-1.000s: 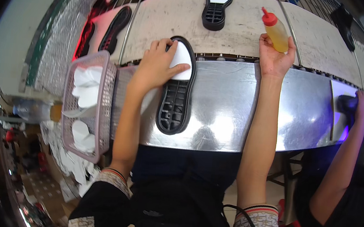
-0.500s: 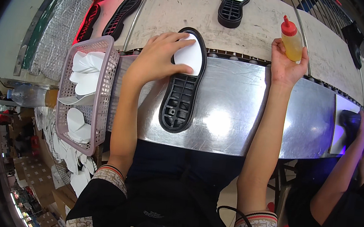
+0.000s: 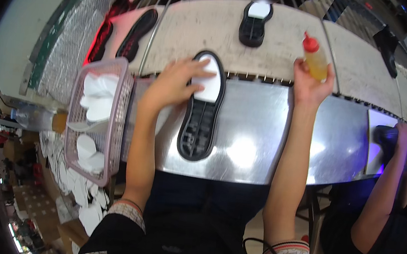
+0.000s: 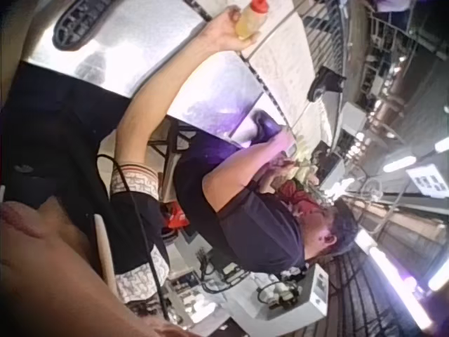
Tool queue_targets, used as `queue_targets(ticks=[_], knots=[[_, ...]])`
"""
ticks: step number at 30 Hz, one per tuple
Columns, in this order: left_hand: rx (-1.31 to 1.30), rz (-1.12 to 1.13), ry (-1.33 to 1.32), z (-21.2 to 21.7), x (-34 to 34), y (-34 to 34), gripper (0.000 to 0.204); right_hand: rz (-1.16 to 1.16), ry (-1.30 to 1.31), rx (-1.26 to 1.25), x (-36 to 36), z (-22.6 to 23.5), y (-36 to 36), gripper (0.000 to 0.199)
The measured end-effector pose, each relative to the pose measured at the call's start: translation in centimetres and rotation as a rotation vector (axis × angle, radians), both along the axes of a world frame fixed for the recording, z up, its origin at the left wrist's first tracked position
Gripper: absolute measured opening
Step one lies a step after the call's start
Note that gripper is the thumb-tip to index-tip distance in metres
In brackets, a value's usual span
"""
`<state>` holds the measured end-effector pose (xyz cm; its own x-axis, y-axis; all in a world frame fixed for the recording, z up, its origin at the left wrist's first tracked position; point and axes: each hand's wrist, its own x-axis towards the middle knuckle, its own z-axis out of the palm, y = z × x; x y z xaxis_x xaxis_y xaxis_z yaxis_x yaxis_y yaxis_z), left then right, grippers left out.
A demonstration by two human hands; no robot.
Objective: Apply adhesive from a squeeze bottle onto shoe insole components and place them on the conveyor.
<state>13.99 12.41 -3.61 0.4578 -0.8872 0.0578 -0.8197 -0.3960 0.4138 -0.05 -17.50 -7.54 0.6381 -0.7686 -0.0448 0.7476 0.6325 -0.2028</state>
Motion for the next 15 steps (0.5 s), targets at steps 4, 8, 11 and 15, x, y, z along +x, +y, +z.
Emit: queue_targets(ticks=[4,8,11,15], knots=[[0.043,0.137,-0.002,1.6,-2.6,0.5,0.036,0.052,-0.043,0.048,0.3,0.9,1.4,0.034],[-0.078,0.221,0.105,2.6,-10.9,2.6,0.046,0.036,-0.072,0.056,-1.0,0.7,0.7,0.034],[-0.226,0.285,-0.009,2.3,-15.8,5.3,0.055,0.022,0.003,0.101,0.3,1.6,2.2,0.034],[-0.366,0.189,0.043,-0.3,-13.8,5.5,0.057,0.047,0.012,0.093,0.4,2.1,2.4,0.035]])
